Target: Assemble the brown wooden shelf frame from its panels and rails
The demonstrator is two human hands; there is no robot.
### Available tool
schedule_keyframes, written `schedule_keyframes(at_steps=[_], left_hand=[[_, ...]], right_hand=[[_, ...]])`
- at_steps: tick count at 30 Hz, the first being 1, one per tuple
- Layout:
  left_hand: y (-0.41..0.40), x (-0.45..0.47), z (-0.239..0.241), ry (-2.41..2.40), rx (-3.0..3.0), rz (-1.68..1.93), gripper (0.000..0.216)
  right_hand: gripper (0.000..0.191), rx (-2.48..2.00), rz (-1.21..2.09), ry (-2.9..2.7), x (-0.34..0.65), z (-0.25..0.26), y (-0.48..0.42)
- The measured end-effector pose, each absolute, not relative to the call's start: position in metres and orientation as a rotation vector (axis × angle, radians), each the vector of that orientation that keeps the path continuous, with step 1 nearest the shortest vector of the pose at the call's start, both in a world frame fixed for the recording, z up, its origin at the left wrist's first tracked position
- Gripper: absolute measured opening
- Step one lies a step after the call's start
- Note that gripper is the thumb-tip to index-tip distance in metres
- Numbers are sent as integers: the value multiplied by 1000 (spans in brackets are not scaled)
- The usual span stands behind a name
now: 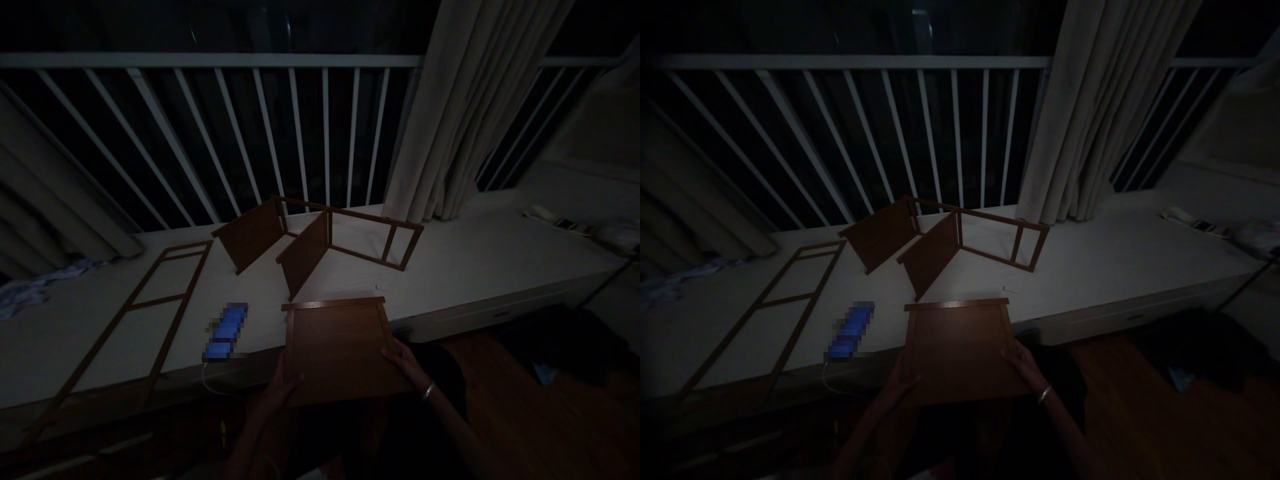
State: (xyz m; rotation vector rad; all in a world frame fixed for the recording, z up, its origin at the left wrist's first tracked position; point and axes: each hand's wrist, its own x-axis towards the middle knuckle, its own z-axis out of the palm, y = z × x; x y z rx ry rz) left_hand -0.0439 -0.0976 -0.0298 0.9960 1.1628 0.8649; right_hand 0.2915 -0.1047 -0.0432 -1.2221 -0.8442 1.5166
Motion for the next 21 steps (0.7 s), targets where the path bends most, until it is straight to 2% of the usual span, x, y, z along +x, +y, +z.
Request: schedule_keyframes(at_steps=[11,14,18,21], left_hand=[[-96,-53,-30,1132,1184,917,90],[-83,-69,-31,1151,1229,995,78],[-54,-109,-34,1468,1243,1276,50],[-35,-143,-31,1742,1268,1443,37]], right_hand=[[56,-1214,1541,-861,291,-50,-108],[56,-1237,1543,-868,291,-51,-107],[59,-1273,1528,-868,292,-52,-107],[56,-1268,1525,-884,292,-49,-107]])
